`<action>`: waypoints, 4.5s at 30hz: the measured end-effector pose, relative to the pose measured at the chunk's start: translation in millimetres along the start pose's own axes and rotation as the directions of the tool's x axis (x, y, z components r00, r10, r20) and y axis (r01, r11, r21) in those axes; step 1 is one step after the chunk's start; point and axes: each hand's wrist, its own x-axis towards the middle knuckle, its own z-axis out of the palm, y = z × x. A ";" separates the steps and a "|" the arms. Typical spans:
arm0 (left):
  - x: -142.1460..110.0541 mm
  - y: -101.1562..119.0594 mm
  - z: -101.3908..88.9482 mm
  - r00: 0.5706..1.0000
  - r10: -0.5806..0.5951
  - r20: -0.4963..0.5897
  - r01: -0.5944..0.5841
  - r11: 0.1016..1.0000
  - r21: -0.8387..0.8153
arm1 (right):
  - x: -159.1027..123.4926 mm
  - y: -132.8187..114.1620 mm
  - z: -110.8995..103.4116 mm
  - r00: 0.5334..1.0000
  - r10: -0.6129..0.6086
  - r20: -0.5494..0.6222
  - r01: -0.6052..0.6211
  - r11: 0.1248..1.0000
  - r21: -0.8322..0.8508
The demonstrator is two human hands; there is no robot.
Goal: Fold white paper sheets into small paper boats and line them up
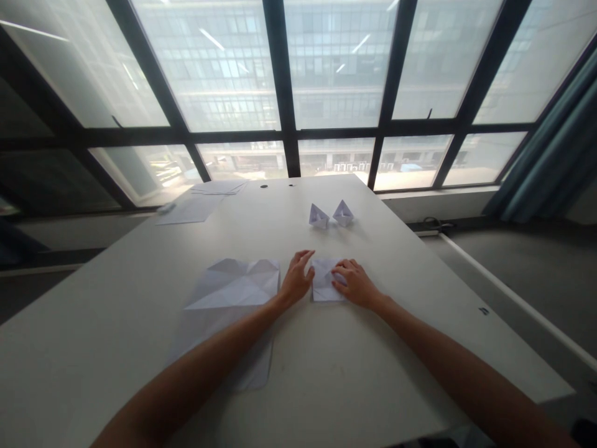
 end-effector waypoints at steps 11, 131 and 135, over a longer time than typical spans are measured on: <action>-10.2 13.2 -4.5 0.843 0.177 0.508 -0.343 0.905 0.253 | -2.6 -2.2 6.2 0.997 0.009 0.074 -0.003 0.997 -0.082; -10.1 10.8 -0.4 0.953 0.153 0.262 -0.217 0.947 0.238 | 1.6 9.3 2.2 0.990 0.030 0.135 -0.027 0.999 -0.023; -9.2 12.0 -2.8 0.949 0.199 0.246 -0.252 0.946 0.206 | 2.0 9.5 2.3 0.991 0.030 0.133 -0.027 0.999 -0.024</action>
